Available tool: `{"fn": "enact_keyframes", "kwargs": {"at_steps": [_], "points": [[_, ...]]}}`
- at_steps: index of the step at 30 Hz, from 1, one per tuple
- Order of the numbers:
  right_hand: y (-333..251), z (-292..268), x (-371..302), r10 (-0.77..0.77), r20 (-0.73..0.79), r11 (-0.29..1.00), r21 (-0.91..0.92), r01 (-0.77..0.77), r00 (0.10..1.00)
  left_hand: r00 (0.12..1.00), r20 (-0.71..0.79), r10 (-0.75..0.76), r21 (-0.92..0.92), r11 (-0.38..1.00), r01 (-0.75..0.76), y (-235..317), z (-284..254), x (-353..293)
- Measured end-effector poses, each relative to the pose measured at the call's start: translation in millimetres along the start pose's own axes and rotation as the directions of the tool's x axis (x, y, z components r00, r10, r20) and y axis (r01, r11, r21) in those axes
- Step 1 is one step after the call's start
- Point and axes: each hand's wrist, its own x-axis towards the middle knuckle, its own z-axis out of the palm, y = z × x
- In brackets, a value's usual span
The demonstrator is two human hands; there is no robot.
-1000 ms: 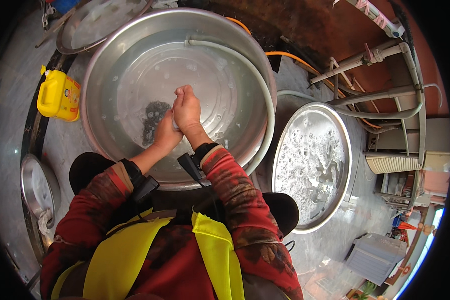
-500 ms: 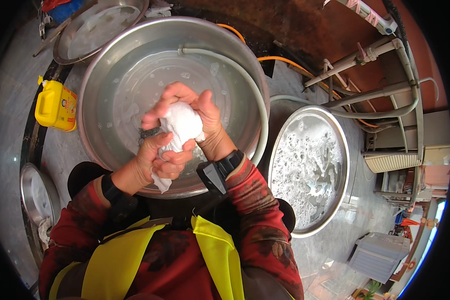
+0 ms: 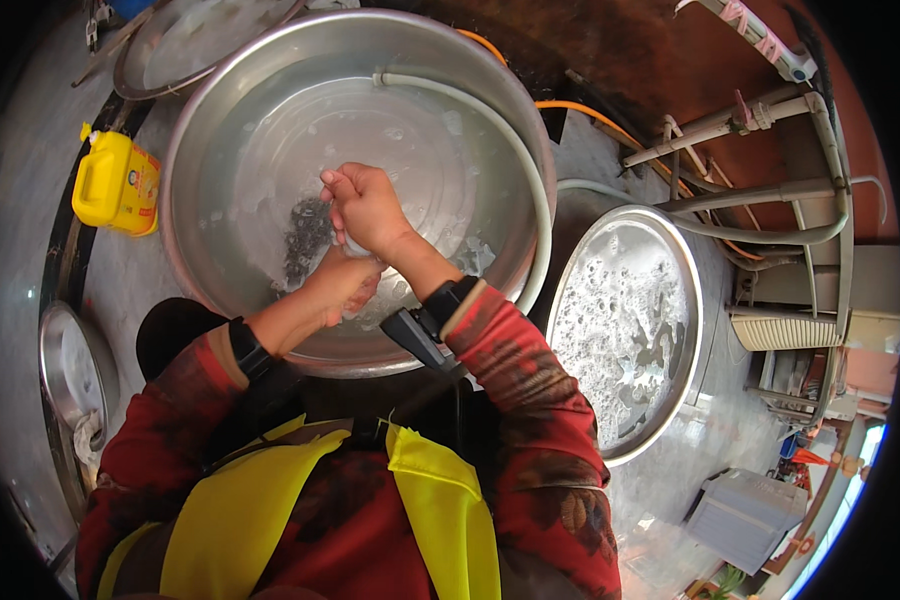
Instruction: The person wrings out a white cloth in a metal basin, then wipes the top surface of a washing machine. They repeat the wringing and wiping cycle, then retrieve a larger white cloth from a nearby table and wipe the washing machine again.
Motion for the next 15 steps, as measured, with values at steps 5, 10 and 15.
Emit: {"fn": "enact_keyframes", "kwargs": {"at_steps": [5,10,15], "points": [[48,21,19,-0.08,-0.181,0.977,-0.21,0.041,0.98,0.871,-0.376,0.315,0.228,0.943,-0.243,-40,-5,36],[44,4,31,0.063,-0.449,0.972,0.23,0.048,0.891,0.598,-0.269,0.755,0.706,0.577,-0.411,-42,-9,40],[39,-10,35,0.275,-0.56,0.793,0.591,0.145,0.781,0.328,0.061,0.943,0.861,0.116,-0.495,-21,-15,36]]}}
